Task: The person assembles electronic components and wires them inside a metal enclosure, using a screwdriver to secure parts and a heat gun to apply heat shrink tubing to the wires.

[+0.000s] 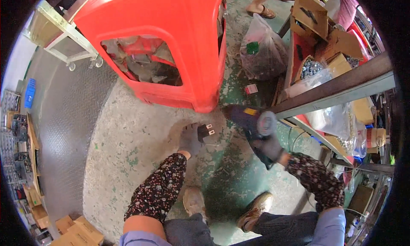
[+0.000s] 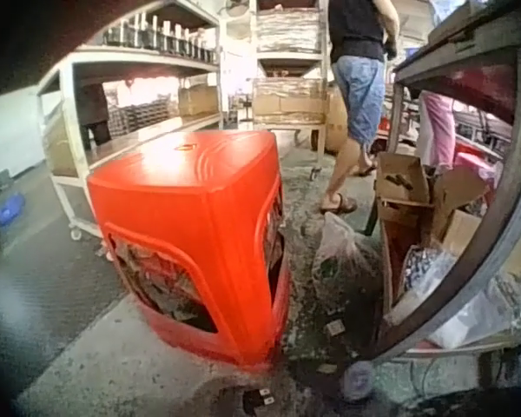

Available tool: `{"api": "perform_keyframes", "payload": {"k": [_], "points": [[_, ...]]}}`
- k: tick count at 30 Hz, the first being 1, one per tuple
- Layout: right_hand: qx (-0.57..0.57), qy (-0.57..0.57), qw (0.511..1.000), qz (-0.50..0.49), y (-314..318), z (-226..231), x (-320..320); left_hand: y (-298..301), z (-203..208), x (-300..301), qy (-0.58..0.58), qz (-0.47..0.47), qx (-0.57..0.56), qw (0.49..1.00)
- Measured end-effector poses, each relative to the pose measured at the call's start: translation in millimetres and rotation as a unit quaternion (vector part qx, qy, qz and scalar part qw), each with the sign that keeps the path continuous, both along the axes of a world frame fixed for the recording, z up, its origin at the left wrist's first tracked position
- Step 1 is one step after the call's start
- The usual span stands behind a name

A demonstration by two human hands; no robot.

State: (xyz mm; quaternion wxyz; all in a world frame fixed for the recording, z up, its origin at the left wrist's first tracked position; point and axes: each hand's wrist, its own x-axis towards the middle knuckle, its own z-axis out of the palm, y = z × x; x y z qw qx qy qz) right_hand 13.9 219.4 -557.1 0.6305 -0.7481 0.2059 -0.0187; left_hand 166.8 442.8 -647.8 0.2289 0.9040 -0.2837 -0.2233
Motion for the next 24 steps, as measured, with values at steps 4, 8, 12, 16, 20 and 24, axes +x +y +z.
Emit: {"api": "perform_keyframes", "payload": {"k": [4, 8, 12, 16, 20, 24], "points": [[0.235, 0.122, 0.964, -0.036, -13.4, 7.5, -54.8, -8.9, 18.2, -3.0, -0.049, -0.101, 0.091, 0.989], [0.315, 0.133, 0.930, -0.135, -16.1, -22.6, -82.9, -3.1, -10.5, -5.5, -0.112, -0.133, 0.106, 0.979], [0.095, 0.257, 0.956, -0.109, -40.8, -44.4, -98.6, 0.6, -17.6, -7.0, -0.077, -0.086, 0.094, 0.989], [-0.129, 0.209, 0.968, -0.046, -58.6, -66.5, -112.2, 6.8, -0.1, -5.0, -0.068, -0.049, -0.030, 0.996], [-0.223, 0.212, 0.949, -0.072, -46.4, -63.7, -100.2, 45.6, -20.7, 9.5, -0.115, 0.044, -0.129, 0.984], [-0.325, 0.212, 0.921, -0.038, -56.8, -54.6, -99.7, 61.8, -17.9, 24.4, -0.196, 0.107, -0.111, 0.968]]}}
